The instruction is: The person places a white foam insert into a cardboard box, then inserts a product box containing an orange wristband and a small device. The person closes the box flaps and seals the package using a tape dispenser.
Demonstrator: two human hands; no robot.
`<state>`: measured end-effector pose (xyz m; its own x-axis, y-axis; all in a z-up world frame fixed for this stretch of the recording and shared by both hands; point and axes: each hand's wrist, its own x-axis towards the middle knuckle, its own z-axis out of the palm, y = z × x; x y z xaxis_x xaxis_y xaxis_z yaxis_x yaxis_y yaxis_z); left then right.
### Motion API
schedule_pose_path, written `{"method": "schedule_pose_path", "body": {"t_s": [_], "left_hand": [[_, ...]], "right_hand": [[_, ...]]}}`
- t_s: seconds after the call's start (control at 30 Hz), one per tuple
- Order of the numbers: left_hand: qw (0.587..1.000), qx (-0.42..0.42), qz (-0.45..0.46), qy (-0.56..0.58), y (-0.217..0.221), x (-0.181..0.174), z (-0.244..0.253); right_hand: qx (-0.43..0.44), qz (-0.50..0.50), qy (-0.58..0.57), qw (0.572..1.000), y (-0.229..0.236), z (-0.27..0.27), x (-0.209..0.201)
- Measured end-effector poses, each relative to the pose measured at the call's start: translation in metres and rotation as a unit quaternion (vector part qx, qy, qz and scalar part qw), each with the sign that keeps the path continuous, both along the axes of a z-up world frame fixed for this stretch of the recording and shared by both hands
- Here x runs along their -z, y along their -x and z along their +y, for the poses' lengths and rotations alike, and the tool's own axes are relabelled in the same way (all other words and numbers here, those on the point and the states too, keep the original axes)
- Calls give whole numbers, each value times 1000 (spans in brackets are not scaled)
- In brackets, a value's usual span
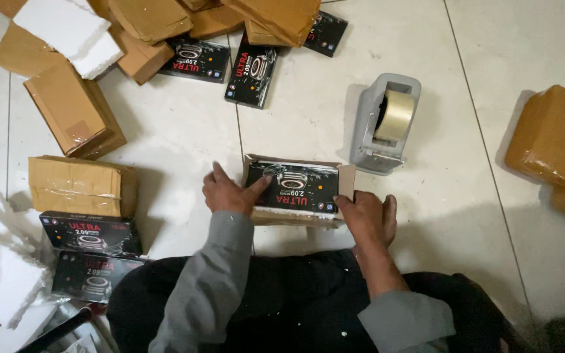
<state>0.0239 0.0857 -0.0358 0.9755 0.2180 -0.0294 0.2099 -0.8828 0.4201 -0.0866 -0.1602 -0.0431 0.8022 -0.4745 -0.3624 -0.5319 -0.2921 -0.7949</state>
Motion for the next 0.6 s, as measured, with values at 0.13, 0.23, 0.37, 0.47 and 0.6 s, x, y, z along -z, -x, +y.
{"method": "schedule_pose_path", "body": {"t_s": [0.13, 0.23, 0.37, 0.47, 0.6], "left_hand": [[946, 24, 259, 196, -24, 22, 13], [967, 58, 217, 120, -17, 29, 4], [967, 41, 234, 92, -1, 24, -4], [977, 102, 187, -12, 0, 19, -13], [964, 135, 213, -82, 5, 14, -22]], "right_hand": [[-1, 26, -6, 1000, -4, 1, 5], [-75, 45, 181, 980, -12, 5, 8], [-121, 14, 321, 939, -13, 20, 21], [-133, -14, 372, 919, -14, 25, 30], [-135, -2, 404, 905, -19, 33, 32]]}}
